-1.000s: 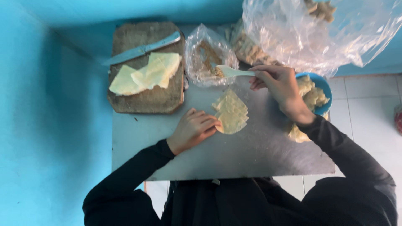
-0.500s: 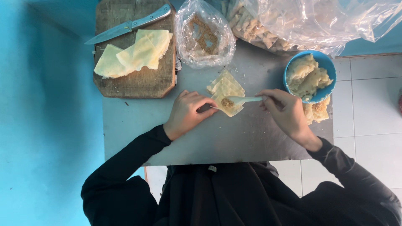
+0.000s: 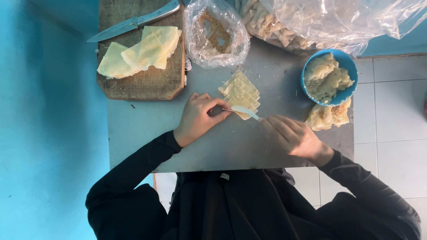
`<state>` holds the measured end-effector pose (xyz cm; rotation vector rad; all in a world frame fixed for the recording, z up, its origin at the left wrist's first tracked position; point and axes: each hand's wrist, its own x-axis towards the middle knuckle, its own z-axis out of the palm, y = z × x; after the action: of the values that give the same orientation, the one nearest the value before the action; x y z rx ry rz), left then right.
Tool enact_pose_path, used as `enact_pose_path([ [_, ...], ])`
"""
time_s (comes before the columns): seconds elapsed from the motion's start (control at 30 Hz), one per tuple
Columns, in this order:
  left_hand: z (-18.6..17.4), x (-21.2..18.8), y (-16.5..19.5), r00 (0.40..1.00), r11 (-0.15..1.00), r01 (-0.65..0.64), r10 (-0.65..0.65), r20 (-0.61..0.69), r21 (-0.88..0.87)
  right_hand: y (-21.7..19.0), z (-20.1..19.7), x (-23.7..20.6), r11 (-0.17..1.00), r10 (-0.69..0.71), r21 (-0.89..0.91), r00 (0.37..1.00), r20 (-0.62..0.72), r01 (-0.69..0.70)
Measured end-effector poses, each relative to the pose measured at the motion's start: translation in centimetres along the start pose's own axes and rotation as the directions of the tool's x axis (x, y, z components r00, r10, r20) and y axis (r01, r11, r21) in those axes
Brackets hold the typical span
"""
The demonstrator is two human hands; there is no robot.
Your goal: The person holds a woven lattice pastry sheet on a metal table, spoons a brown filling from a plastic-lined container onto it using a spoon, then folds the pastry over the filling and presses it closed. Finished folded pastries are set aside near a blue bowl of filling.
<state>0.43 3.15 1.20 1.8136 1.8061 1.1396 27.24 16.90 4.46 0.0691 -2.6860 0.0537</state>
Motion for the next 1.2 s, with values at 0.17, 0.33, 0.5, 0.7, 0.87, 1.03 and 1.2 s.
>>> enact_pose_path([
  [0.17, -0.2, -0.2, -0.1, 0.999, 0.999, -0.030, 0.030, 0.011, 0.036, 0.1, 0.6, -1.0, 0.995, -0.069, -0.067, 0.998, -0.007, 0.068],
  [0.33, -0.5, -0.5, -0.5, 0.997, 0.995, -0.065, 0.062, 0.052, 0.070, 0.3, 1.2, -1.6, 0.979, 0.178, 0.110, 0.983, -0.045, -0.172],
  [0.5, -0.5, -0.6, -0.6, 0.995, 0.991, -0.095, 0.091, 0.050, 0.097, -0.3, 1.5, -0.7, 0.507, 0.707, 0.564, 0.689, 0.159, -0.652],
  [0.7, -0.6, -0.6, -0.5, 0.996, 0.991, -0.076, 0.071, 0.052, 0.106, 0.9, 2.0, -0.3, 0.112, 0.755, 0.651, 0.490, 0.435, -0.750],
  [0.87, -0.8, -0.6, -0.1, 0.996, 0.990, -0.092, 0.091, 0.015, 0.110, 1.7, 1.3, -1.4, 0.124, 0.773, 0.630, 0.472, 0.423, -0.767],
  [1.03, -0.9, -0.6, 0.3, 0.992, 0.984, -0.123, 0.122, 0.013, 0.126, 2.3, -0.5, -0.2, 0.124, 0.807, 0.696, 0.480, 0.345, -0.708],
  [1.2, -0.9, -0.7, 0.6, 0.990, 0.980, -0.143, 0.142, 0.022, 0.137, 4.0, -0.7, 4.2, 0.374, 0.784, 0.646, 0.599, 0.163, -0.665],
])
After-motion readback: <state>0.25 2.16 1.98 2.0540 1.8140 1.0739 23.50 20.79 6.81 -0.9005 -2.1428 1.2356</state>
